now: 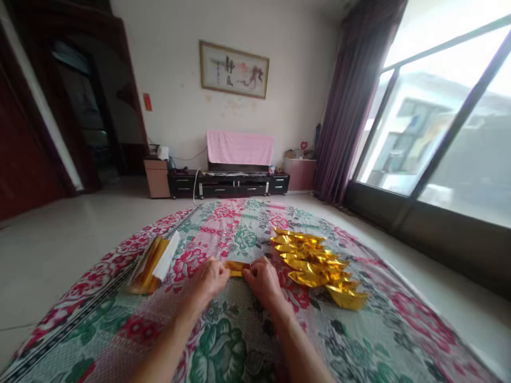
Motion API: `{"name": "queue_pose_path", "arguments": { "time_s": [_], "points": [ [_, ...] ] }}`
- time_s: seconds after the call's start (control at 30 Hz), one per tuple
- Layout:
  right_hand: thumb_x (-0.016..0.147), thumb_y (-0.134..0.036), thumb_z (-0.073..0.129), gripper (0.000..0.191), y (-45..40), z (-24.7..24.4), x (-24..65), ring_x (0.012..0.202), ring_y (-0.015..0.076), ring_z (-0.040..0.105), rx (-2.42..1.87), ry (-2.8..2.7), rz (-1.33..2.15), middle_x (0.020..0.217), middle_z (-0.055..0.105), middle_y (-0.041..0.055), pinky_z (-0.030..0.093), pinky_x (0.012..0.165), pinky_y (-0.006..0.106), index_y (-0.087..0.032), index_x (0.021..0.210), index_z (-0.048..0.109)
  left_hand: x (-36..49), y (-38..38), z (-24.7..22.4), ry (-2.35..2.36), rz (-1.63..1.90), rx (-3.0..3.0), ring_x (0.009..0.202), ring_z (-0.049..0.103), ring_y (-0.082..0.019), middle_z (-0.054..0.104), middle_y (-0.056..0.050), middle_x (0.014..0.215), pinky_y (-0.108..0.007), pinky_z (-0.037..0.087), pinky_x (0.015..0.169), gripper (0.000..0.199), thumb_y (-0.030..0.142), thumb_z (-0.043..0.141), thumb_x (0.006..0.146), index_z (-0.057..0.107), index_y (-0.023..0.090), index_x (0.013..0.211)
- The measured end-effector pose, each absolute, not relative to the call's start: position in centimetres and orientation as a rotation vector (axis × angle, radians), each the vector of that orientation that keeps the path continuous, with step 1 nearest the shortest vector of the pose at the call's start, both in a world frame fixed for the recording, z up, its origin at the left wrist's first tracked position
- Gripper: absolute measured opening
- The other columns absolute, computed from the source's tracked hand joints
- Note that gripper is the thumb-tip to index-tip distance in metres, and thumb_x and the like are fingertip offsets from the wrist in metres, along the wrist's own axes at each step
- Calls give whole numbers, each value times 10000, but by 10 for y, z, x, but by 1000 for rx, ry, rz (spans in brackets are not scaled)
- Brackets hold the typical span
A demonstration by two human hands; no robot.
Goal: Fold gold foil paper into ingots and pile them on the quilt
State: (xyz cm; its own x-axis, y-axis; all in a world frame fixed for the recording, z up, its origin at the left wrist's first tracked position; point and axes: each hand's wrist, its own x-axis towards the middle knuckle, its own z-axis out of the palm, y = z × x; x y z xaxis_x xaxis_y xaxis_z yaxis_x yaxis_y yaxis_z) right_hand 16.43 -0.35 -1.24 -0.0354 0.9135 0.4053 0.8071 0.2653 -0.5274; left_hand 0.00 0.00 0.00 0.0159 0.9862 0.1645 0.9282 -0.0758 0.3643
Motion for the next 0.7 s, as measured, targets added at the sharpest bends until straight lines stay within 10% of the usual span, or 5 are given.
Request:
{"name": "queue_pose_path", "arguments": {
  "time_s": [0.7],
  "points": [
    [728,-223,593,210,-8,-8,174,721,101,555,-1471,-1913,339,783,624,25,393,676,183,-177,531,649,-7,-2,0,1923,561,2215,626,520,-121,584,-48,712,-233,316,559,282,286,476,751,602,152,538]
  ]
}}
